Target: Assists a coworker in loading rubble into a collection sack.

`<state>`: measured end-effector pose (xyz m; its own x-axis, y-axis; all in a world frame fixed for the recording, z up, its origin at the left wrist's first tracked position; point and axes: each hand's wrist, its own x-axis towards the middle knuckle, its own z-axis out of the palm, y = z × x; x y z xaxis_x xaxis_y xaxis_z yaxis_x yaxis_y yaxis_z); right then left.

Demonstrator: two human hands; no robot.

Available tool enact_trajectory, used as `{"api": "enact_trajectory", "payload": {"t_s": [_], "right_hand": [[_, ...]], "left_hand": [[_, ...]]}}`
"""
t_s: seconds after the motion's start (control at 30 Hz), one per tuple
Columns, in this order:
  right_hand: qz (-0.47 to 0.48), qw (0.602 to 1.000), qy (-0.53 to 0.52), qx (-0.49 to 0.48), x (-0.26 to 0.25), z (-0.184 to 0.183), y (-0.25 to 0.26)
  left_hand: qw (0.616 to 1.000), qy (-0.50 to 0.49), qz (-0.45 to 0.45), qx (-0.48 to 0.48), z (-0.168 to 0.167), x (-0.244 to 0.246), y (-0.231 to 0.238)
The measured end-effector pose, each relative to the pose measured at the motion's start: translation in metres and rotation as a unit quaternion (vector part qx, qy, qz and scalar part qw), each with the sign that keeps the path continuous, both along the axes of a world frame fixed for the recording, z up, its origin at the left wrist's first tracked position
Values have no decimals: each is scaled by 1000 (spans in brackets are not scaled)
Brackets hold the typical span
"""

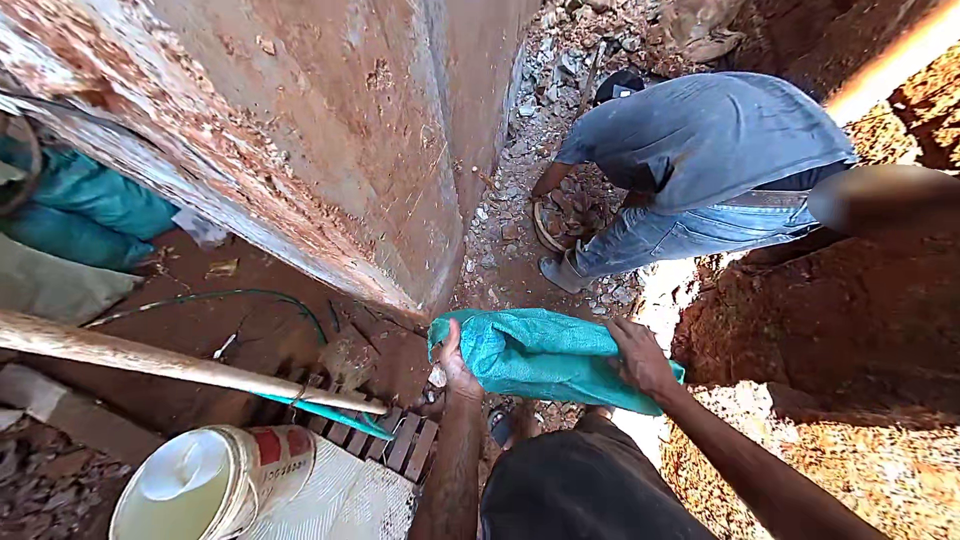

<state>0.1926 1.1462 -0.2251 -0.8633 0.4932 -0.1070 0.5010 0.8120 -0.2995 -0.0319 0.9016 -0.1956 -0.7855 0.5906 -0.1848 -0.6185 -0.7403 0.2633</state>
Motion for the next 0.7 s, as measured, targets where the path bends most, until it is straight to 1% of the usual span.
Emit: {"api": "enact_trajectory", "payload": {"t_s": [0.03, 0.07, 0.1, 0.13, 0.17, 0.2, 0.23, 0.27, 0.3, 0.37, 0.4, 0.43, 0.47, 0.53, 0.57, 0.63, 0.7], "right_hand": [[-26, 999, 20, -15, -14, -10, 0], [-80, 995, 35, -58, -30, -10, 1], [-133, 983, 73, -107, -46, -2, 5], [-170, 968, 123, -135, -62, 10, 11], [-189, 960, 142, -152, -75, 25, 16], [-189, 959, 135, -161, -87, 40, 21], [-180, 963, 110, -166, -99, 54, 25], [-172, 967, 81, -170, -109, 65, 26], [-171, 968, 62, -175, -118, 72, 24], [-169, 964, 53, -201, -131, 79, 20], [-157, 962, 56, -215, -137, 82, 18], [-130, 964, 64, -221, -140, 84, 16], [-88, 970, 72, -214, -140, 86, 16], [-24, 981, 74, -179, -139, 90, 22], [-31, 981, 70, -177, -136, 91, 26], [-93, 972, 69, -207, -128, 92, 34], [-122, 962, 68, -234, -122, 99, 41]], "left_hand": [[1000, 9, -15, -11, -1, -2, 0], [999, 14, -44, -29, -3, -6, -6], [994, 14, -85, -60, -5, -13, -18], [984, 10, -131, -118, -8, -24, -33], [960, 17, -168, -222, -9, -34, -49], [914, 50, -180, -361, -10, -42, -62], [844, 106, -150, -504, -11, -46, -70], [774, 184, -103, -598, -12, -45, -76], [715, 269, -64, -642, -12, -39, -80], [631, 411, -36, -658, -13, -19, -72], [595, 450, -27, -666, -14, -9, -59], [564, 463, -22, -684, -20, -1, -46], [543, 452, -18, -708, -30, 1, -34], [518, 413, -9, -749, -52, -10, -10], [512, 412, -20, -753, -59, -15, -2], [509, 460, -70, -724, -64, -13, 12], [520, 507, -83, -682, -69, -5, 30]]}}
